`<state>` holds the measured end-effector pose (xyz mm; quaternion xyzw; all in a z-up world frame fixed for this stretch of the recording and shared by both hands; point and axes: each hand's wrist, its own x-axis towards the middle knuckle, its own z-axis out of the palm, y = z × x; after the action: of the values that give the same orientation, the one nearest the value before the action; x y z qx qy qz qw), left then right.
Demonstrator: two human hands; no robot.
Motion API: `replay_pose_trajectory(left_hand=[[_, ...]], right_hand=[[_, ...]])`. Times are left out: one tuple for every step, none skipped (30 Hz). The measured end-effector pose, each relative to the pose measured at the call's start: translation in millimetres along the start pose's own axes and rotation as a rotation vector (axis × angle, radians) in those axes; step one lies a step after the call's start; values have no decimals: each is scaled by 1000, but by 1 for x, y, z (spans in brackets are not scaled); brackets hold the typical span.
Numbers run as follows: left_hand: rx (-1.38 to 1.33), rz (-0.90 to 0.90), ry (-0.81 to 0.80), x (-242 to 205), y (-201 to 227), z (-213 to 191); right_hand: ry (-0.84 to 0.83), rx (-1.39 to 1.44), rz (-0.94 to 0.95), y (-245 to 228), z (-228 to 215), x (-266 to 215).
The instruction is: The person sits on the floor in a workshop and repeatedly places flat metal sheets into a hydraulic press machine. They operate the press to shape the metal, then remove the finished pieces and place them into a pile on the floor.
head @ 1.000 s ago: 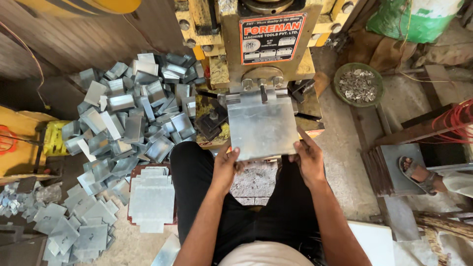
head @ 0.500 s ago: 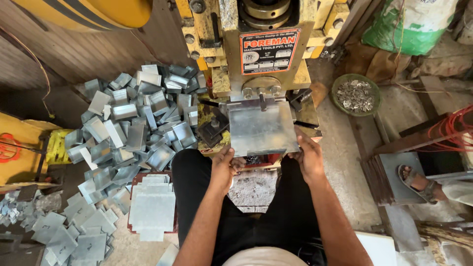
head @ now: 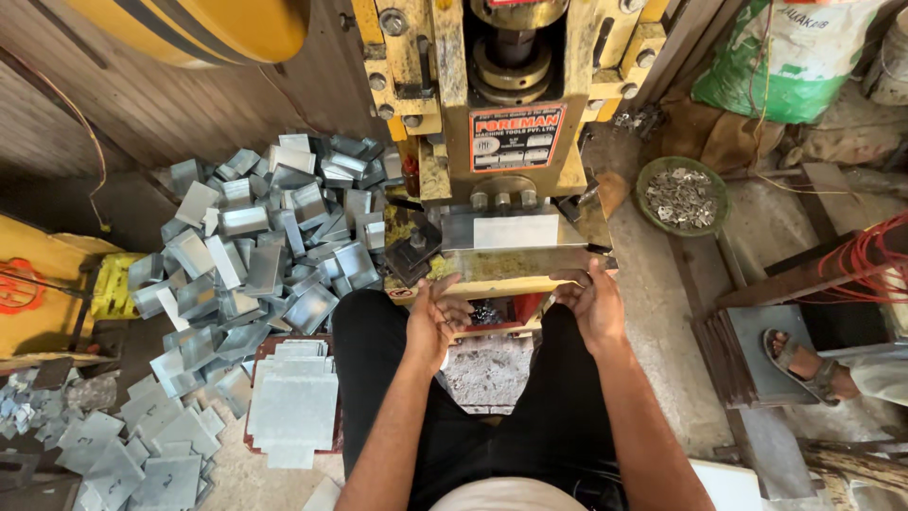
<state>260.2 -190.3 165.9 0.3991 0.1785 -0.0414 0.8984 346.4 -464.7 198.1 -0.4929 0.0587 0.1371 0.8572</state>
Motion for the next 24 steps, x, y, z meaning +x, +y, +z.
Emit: replay_pose_trajectory(left_hand=[[21, 0, 1, -3, 2, 0], [25, 15, -26, -5, 5, 2], [29, 30, -54, -6, 8, 5], [33, 46, -81, -8, 11, 8], [26, 49, -99, -10, 13, 11], [18, 51, -117, -10, 16, 16], [13, 55, -135, -10, 20, 20], [29, 83, -135, -11, 21, 25], [46, 110, -133, -12, 20, 30], [63, 137, -132, -12, 20, 33], [96, 101, -146, -11, 19, 36], [130, 65, -160, -13, 17, 38], [159, 28, -175, -16, 15, 40], [198, 4, -175, -19, 14, 40], [233, -19, -176, -23, 12, 42], [268, -42, -177, -23, 11, 44], [276, -48, -132, -22, 11, 46], [284, -54, -87, -20, 9, 48], [293, -62, -41, -17, 8, 48], [301, -15, 24, -13, 6, 48], [307, 32, 94, -9, 4, 46], [313, 78, 165, -5, 0, 42], [295, 119, 152, -1, -5, 35], [276, 160, 141, 4, -9, 28]], right_hand=[[36, -29, -1, -3, 2, -1], [73, -59, -1, -5, 4, 1], [109, -88, -3, -8, 5, 7], [12, -8, 58, -10, 4, 17], [-86, 69, 119, -11, 1, 29], [-186, 146, 178, -9, -5, 38], [-179, 70, 151, -2, -6, 48], [-172, -5, 124, 5, -5, 59], [-164, -79, 97, 10, -5, 65], [-81, -35, 73, 12, -5, 62], [1, 11, 45, 12, -3, 56], [83, 58, 16, 12, 3, 47], [160, 137, -22, 14, 10, 35], [235, 217, -62, 20, 18, 20], [310, 295, -105, 23, 20, 5], [255, 234, -160, 33, 28, -9], [205, 175, -212, 38, 34, -15], [74, 95, -60, 38, 37, -20], [-56, 17, 93, 42, 41, -29], [-78, -4, 130, 44, 46, -32], [-100, -25, 171, 48, 50, -35], [-122, -46, 212, 50, 51, -36], [-84, -86, 181, 55, 50, -35], [-46, -125, 151, 63, 49, -33]])
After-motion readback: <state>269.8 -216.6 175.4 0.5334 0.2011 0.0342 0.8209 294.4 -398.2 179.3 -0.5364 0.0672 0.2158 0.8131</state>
